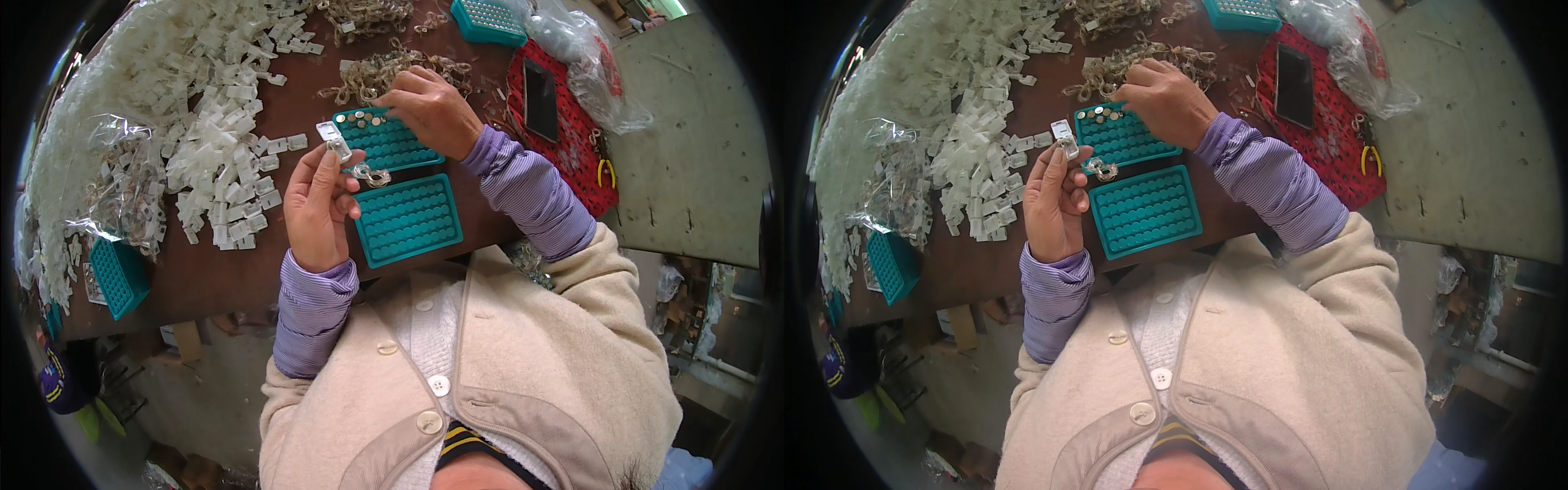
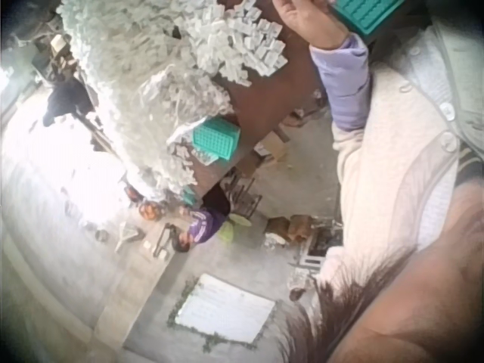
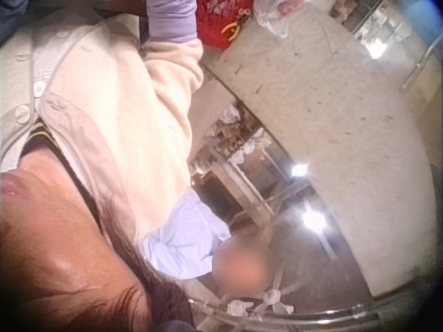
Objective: The person uses tweezers to pick up small metallic components and places them into white plastic housings. They then insert wires into the housings and test the assembly with a red light indicator.
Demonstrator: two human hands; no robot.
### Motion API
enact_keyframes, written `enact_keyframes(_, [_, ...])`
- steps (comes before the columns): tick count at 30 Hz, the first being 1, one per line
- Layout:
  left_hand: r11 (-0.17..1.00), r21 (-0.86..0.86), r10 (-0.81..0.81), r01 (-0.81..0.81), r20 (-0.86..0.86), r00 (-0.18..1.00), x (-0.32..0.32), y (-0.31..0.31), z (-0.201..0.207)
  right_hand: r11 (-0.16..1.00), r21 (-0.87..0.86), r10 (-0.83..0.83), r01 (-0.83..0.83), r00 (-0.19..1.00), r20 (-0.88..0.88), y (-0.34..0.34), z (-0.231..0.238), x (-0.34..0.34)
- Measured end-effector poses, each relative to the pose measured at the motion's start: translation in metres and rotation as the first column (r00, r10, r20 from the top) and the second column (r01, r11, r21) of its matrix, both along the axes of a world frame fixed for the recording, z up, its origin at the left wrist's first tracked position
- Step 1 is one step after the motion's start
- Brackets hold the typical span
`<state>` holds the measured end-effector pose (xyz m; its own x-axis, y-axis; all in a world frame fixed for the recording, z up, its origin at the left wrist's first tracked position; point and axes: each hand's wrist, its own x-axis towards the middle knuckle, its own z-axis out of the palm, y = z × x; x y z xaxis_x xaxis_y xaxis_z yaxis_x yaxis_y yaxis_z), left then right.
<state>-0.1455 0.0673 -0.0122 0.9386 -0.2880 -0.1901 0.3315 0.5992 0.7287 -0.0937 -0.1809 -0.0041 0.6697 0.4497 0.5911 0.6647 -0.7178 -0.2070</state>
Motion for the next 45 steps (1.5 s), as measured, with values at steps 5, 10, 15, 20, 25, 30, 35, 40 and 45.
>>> enact_keyframes(5, [1.0,0.022,0.022,-0.022,-0.002,1.0,0.002,-0.002,0.001,0.997,-0.077,-0.015,0.016,1.0,0.013,-0.005,-0.002,0.001])
enact_keyframes(10, [0.999,0.024,0.023,-0.023,0.0,1.0,0.001,-0.008,0.007,0.998,0.067,0.021,-0.018,0.999,-0.043,-0.01,-0.008,0.003])
enact_keyframes(15, [1.0,0.005,-0.009,0.009,0.083,0.997,0.003,-0.01,0.002,0.995,-0.089,-0.053,0.049,0.998,-0.047,-0.011,-0.012,0.007])
enact_keyframes(20, [0.998,0.056,0.044,-0.04,-0.061,0.997,0.021,0.006,-0.013,0.989,-0.139,-0.04,0.051,0.996,0.077,-0.007,-0.021,0.005])
enact_keyframes(25, [0.995,0.012,-0.097,0.096,0.082,0.992,0.031,0.014,-0.025,0.992,-0.123,-0.018,0.037,0.988,0.153,-0.004,-0.016,0.003])
enact_keyframes(30, [0.999,0.025,-0.046,0.045,0.048,0.998,0.027,0.01,-0.023,0.975,-0.197,-0.065,0.103,0.979,0.192,0.009,-0.016,-0.008])
enact_keyframes(35, [0.999,-0.003,-0.043,0.043,0.034,0.998,0.02,0.008,-0.018,0.948,-0.292,-0.093,0.127,0.987,0.128,0.017,-0.003,-0.006])
enact_keyframes(40, [1.0,0.002,-0.022,0.022,0.074,0.997,0.009,-0.004,-0.006,0.97,0.233,-0.071,0.066,0.997,0.012,0.028,0.028,-0.042])
enact_keyframes(45, [0.988,0.135,-0.104,0.075,0.222,0.969,-0.02,-0.019,0.013,0.942,0.328,-0.11,0.067,0.987,0.115,0.043,0.047,-0.086])
